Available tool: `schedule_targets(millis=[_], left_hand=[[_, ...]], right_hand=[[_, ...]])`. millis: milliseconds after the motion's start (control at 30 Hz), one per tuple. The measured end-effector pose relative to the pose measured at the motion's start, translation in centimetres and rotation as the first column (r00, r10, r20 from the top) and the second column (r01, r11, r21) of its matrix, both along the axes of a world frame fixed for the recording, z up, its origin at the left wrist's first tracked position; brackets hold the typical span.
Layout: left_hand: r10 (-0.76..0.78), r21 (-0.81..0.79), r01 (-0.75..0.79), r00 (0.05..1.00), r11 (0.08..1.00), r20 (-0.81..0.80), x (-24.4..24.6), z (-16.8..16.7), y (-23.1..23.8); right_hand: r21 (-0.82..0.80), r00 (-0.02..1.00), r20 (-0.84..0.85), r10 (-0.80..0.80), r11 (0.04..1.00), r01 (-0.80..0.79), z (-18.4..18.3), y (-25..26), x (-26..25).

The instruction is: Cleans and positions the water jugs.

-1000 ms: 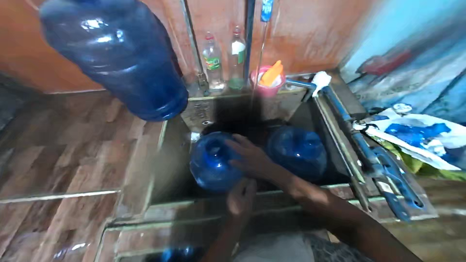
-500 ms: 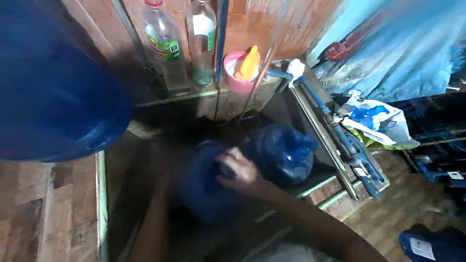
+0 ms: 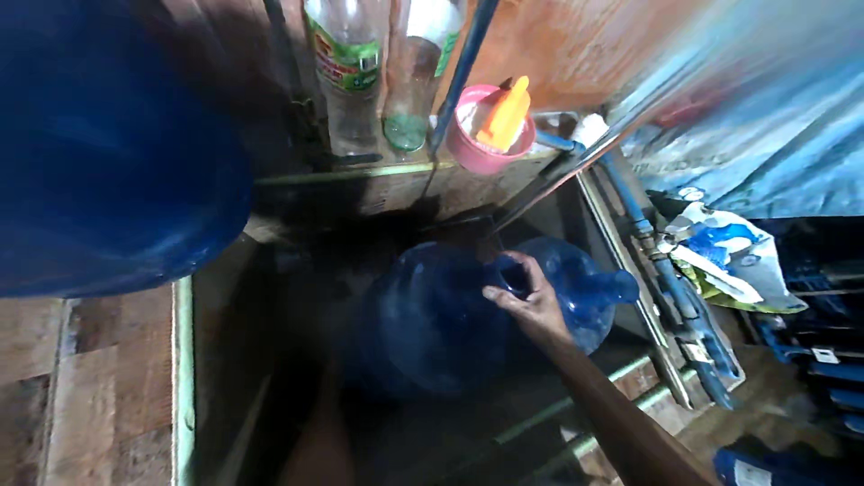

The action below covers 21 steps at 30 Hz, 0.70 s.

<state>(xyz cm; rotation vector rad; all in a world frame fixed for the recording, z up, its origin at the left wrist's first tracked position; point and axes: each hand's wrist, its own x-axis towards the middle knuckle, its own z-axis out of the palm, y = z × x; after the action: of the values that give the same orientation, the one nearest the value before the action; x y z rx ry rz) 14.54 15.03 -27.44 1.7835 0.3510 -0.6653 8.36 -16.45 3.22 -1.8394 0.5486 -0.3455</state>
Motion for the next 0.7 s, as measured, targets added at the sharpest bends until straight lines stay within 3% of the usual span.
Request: schedule_targets(millis=[100,200,300,433,500,600,700], left_hand=[[0.050,-0.168,-0.053,0.998,0.984,-0.024,-0.2,0.4,1.0],[0.067,-0.269,-0.104,0.988,0.958,-0.142,0.2,6.2,0.6],[0.080,-0.123,-0.093,0.991,0.988,-0.106,0.8,11.0,0.7],[-0.029,-0.010,0.031,0.987,0.999,0.156,2.4,17.1,0.4],[-0.078,0.027,0.074,0.976,0.997,0.202,3.1,20.8,0.3],[-0.024,0.166,-0.012,0.976,0.986,0.214,2.4,28.6,-0.6],[-0.074,0.285,-0.037,0.927,0.958,0.369,2.8,35.0,0.0]], right_hand=[[0.107,0.995,0.053,-0.087,0.991,0.081,1.4,0.4,-1.5],[0.234,0.983,0.119,-0.137,0.967,0.106,3.0,1.0,-3.4],[0.345,0.974,0.175,-0.142,0.936,0.074,3.6,1.0,-5.3],[0.454,0.969,0.144,-0.201,0.884,0.116,3.5,-1.1,-6.9],[0.480,0.956,0.144,-0.255,0.863,0.158,4.0,-2.3,-7.5],[0.554,0.938,0.123,-0.325,0.807,0.206,4.2,-4.3,-8.5],[0.646,0.937,0.095,-0.336,0.737,0.199,4.2,-6.2,-9.3]])
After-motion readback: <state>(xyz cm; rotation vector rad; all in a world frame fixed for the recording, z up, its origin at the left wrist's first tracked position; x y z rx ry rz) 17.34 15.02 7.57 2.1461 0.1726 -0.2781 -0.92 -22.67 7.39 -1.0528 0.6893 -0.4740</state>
